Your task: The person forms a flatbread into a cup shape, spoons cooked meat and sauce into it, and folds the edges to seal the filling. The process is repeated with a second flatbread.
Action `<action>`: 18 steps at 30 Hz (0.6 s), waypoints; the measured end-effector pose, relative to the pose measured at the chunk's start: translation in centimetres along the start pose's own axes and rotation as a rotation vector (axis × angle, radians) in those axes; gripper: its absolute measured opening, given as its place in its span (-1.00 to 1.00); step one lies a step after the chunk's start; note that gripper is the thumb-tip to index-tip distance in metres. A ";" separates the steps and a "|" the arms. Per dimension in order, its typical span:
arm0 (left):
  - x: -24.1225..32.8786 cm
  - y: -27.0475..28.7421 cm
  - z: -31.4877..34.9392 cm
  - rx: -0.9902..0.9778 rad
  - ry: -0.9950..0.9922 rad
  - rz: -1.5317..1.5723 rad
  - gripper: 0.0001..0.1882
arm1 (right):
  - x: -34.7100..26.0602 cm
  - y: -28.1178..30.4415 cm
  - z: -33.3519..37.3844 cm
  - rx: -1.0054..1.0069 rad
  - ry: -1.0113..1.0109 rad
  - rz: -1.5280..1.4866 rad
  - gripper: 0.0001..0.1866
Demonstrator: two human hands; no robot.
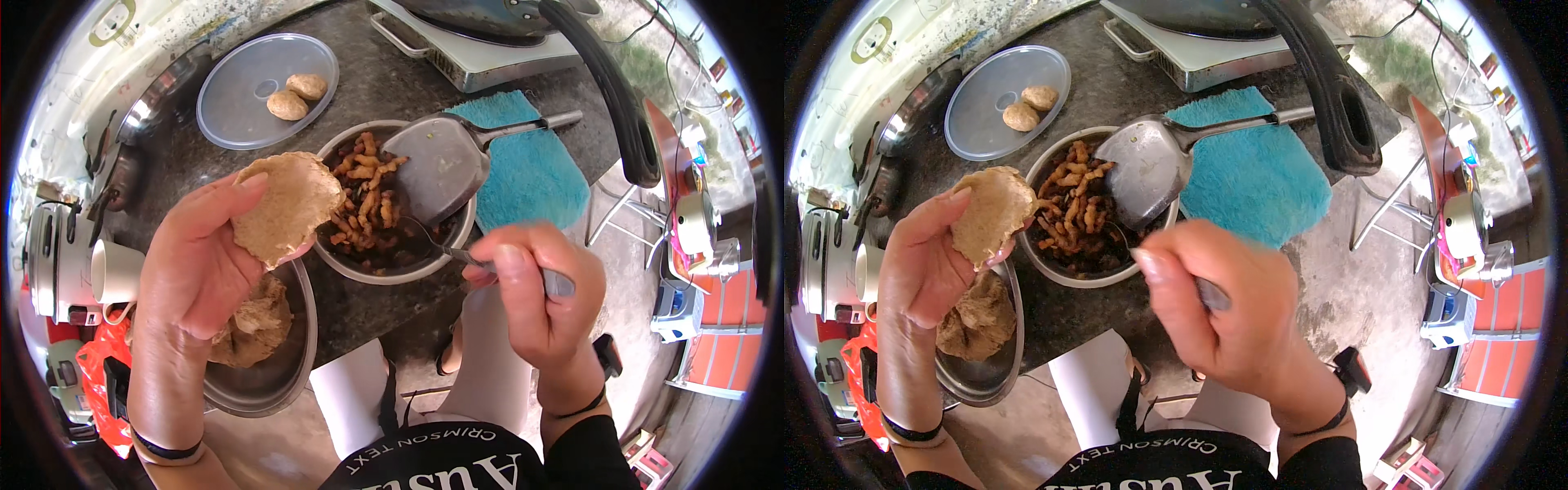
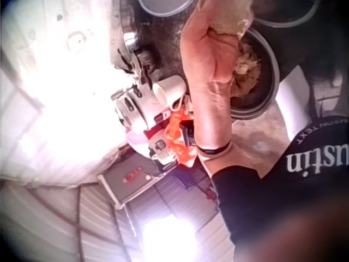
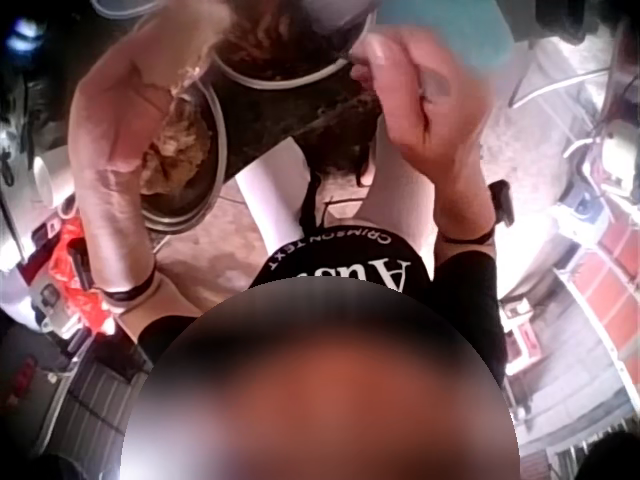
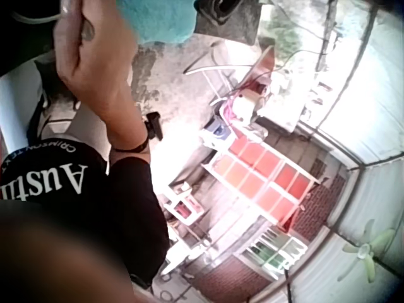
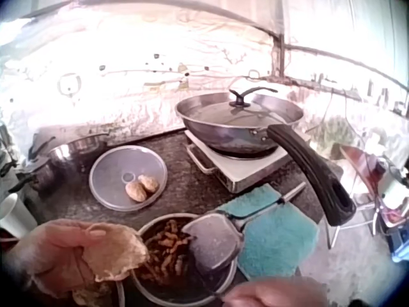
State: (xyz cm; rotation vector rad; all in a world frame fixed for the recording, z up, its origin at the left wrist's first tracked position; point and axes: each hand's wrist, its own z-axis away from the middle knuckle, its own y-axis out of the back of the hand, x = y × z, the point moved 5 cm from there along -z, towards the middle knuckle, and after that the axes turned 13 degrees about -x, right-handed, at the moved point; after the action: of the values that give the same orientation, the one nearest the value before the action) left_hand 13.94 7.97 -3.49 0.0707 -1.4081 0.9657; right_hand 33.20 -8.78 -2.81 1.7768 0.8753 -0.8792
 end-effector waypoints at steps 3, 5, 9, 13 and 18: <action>0.1 -0.1 0.0 -0.017 0.005 -0.014 -0.59 | -1.1 0.4 -2.0 -0.158 -0.014 0.113 -0.77; 0.1 -0.1 0.0 -0.024 0.005 -0.016 -0.59 | -1.6 0.4 -3.3 -0.210 -0.031 0.161 -0.75; 0.2 -0.2 0.0 -0.093 -0.005 0.075 -0.61 | -2.3 0.7 -5.4 -0.166 0.028 0.207 -0.69; 0.2 0.0 0.0 -0.075 0.005 0.033 -0.61 | -1.2 0.8 -6.3 -0.120 -0.108 0.137 -0.66; 0.0 0.0 0.0 -0.033 0.010 0.012 -0.59 | -0.3 -0.2 -4.7 -0.113 -0.210 -0.172 -0.71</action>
State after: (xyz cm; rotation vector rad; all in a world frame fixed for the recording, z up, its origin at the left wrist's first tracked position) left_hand 13.91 8.01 -3.49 0.0331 -1.4165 0.9519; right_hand 33.80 -4.37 -1.19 1.4979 0.9303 -1.0845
